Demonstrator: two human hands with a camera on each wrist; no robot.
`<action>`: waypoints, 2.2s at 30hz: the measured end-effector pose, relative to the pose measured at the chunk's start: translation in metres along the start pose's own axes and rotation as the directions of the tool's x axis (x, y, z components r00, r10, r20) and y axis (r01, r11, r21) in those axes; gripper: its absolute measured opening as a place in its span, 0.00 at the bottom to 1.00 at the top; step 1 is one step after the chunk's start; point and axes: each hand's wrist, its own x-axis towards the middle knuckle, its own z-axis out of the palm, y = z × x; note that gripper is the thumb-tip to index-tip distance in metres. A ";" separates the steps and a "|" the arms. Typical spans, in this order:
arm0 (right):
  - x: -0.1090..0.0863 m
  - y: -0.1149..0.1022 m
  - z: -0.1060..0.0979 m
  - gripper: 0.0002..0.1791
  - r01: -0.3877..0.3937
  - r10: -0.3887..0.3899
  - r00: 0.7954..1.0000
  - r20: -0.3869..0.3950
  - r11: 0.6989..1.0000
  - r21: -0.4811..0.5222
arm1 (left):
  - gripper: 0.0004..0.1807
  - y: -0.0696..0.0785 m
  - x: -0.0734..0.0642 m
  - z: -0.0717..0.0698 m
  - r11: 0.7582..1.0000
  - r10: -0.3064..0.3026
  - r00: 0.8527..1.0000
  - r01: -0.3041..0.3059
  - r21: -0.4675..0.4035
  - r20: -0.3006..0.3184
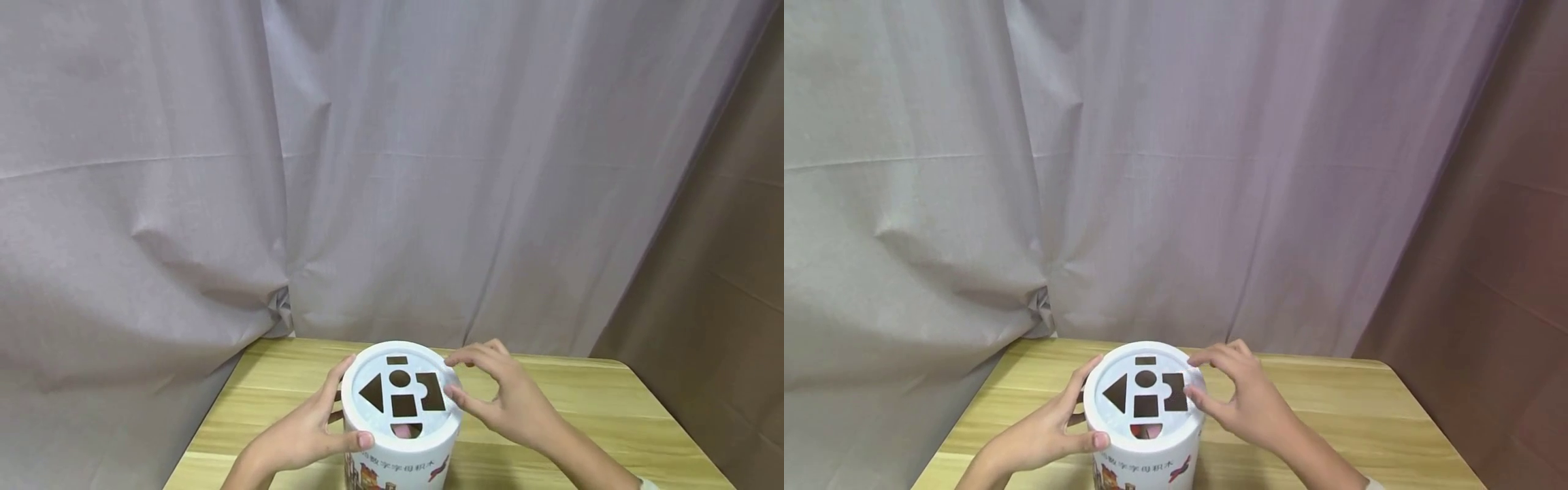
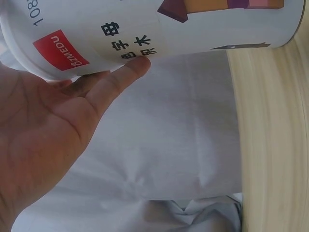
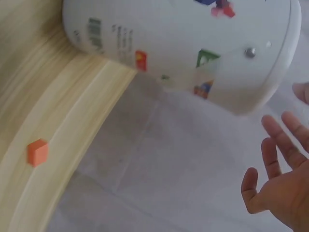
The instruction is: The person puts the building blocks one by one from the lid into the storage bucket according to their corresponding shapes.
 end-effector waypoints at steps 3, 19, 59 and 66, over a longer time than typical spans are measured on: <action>-0.004 0.013 -0.004 0.20 -0.040 0.039 0.999 -0.029 0.998 -0.047 | 0.64 -0.001 0.001 -0.003 1.000 0.007 1.000 -0.007 -0.005 -0.005; -0.065 0.110 0.039 0.13 -0.408 0.471 0.858 0.205 0.868 -0.284 | 0.64 -0.008 0.002 -0.002 0.999 -0.037 0.999 0.037 -0.030 -0.013; -0.095 0.140 0.085 0.13 -0.441 0.566 0.794 0.222 0.788 -0.430 | 0.63 -0.010 -0.009 0.003 0.999 -0.032 0.999 0.032 -0.040 -0.006; -0.095 0.137 0.079 0.12 -0.442 0.551 0.808 0.209 0.801 -0.404 | 0.63 -0.011 -0.009 0.001 0.999 -0.013 1.000 0.013 -0.031 -0.013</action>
